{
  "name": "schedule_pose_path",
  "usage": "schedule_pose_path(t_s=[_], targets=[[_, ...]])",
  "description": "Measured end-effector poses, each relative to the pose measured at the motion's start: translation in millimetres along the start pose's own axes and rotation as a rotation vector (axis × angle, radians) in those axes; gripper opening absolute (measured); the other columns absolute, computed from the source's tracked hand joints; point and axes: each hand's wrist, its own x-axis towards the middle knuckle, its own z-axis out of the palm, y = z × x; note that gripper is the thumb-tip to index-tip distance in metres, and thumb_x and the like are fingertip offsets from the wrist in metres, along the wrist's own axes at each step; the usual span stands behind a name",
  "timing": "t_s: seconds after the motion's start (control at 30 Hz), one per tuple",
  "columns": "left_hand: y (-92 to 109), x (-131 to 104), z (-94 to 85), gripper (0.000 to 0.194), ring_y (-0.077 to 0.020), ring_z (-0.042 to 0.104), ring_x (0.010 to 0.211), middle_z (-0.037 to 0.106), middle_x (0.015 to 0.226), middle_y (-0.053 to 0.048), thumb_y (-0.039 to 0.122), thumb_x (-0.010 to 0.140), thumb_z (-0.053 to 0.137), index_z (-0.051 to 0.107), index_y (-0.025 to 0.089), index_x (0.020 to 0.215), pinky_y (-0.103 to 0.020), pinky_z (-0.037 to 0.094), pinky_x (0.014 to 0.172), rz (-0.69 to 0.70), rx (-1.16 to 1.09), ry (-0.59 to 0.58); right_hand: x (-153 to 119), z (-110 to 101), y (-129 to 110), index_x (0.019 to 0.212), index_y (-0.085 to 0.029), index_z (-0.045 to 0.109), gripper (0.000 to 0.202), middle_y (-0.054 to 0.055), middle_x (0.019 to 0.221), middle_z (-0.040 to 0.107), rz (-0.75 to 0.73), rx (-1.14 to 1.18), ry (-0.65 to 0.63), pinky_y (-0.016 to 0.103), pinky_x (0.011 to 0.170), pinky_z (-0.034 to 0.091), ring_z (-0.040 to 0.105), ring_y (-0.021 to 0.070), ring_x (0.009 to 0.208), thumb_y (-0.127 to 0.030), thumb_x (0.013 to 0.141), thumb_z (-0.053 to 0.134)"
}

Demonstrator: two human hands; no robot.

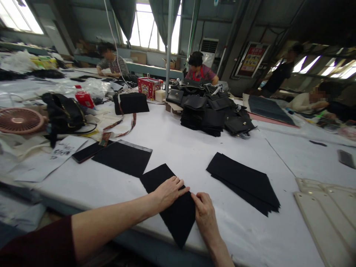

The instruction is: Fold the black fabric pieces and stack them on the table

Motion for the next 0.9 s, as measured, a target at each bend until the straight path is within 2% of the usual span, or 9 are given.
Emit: schedule_pose_path(t_s=[0.1, 0.2, 0.47, 0.6, 0.7, 0.8, 0.9], targets=[[4, 2, 0.2, 0.044, -0.0214, 0.051, 0.106, 0.057, 0.115, -0.007, 0.018, 0.090, 0.053, 0.043, 0.020, 0.132, -0.034, 0.038, 0.090, 0.024, -0.034, 0.032, -2, -2, 2, 0.115, -0.020, 0.063, 0.035, 0.007, 0.091, 0.056, -0.010, -0.007, 0.005, 0.034, 0.073, 0.048, 0.052, 0.0195, 0.086, -0.009, 0.092, 0.038], [6, 4, -1.9, 0.041, -0.0192, 0.054, 0.103, 0.059, 0.110, -0.006, 0.015, 0.090, 0.050, 0.043, 0.016, 0.130, -0.030, 0.040, 0.086, 0.014, -0.064, 0.018, -4, -5, 3, 0.115, -0.020, 0.062, 0.034, 0.007, 0.090, 0.056, -0.021, -0.014, -0.004, 0.034, 0.072, 0.048, 0.052, 0.0198, 0.086, -0.010, 0.093, 0.038], [18, 4, -5.1, 0.050, -0.0245, 0.055, 0.096, 0.057, 0.109, -0.008, 0.023, 0.091, 0.051, 0.036, 0.025, 0.139, -0.035, 0.043, 0.078, 0.030, 0.025, -0.015, -8, -10, 4, 0.116, -0.016, 0.060, 0.032, 0.007, 0.090, 0.056, -0.020, -0.040, -0.044, 0.036, 0.075, 0.047, 0.051, 0.0199, 0.086, -0.011, 0.094, 0.037], [24, 6, -3.9, 0.049, -0.0257, 0.054, 0.096, 0.057, 0.111, -0.009, 0.024, 0.092, 0.049, 0.037, 0.024, 0.140, -0.037, 0.042, 0.081, 0.003, 0.063, -0.026, -10, -12, 5, 0.113, -0.015, 0.060, 0.031, 0.008, 0.091, 0.056, -0.021, -0.037, -0.043, 0.035, 0.076, 0.047, 0.051, 0.0199, 0.088, -0.008, 0.094, 0.037], [24, 7, -2.9, 0.048, -0.0252, 0.052, 0.103, 0.055, 0.118, -0.008, 0.023, 0.091, 0.052, 0.040, 0.024, 0.138, -0.039, 0.040, 0.090, 0.021, 0.044, -0.007, -13, -14, 5, 0.112, -0.016, 0.060, 0.030, 0.008, 0.092, 0.055, -0.017, -0.034, -0.040, 0.035, 0.076, 0.047, 0.051, 0.0200, 0.089, -0.008, 0.093, 0.038], [26, 8, -1.5, 0.046, -0.0230, 0.050, 0.108, 0.055, 0.121, -0.006, 0.019, 0.091, 0.053, 0.042, 0.019, 0.135, -0.037, 0.037, 0.095, 0.055, 0.012, 0.026, -15, -16, 4, 0.110, -0.017, 0.060, 0.028, 0.007, 0.093, 0.055, -0.002, -0.031, -0.045, 0.036, 0.077, 0.047, 0.051, 0.0201, 0.089, -0.008, 0.094, 0.039], [29, 10, -1.5, 0.044, -0.0205, 0.052, 0.101, 0.058, 0.112, -0.006, 0.016, 0.091, 0.051, 0.043, 0.015, 0.134, -0.033, 0.040, 0.088, 0.055, -0.018, 0.026, -18, -18, 4, 0.108, -0.017, 0.060, 0.027, 0.007, 0.094, 0.055, 0.011, -0.031, -0.045, 0.036, 0.078, 0.046, 0.050, 0.0205, 0.090, -0.008, 0.094, 0.039]])
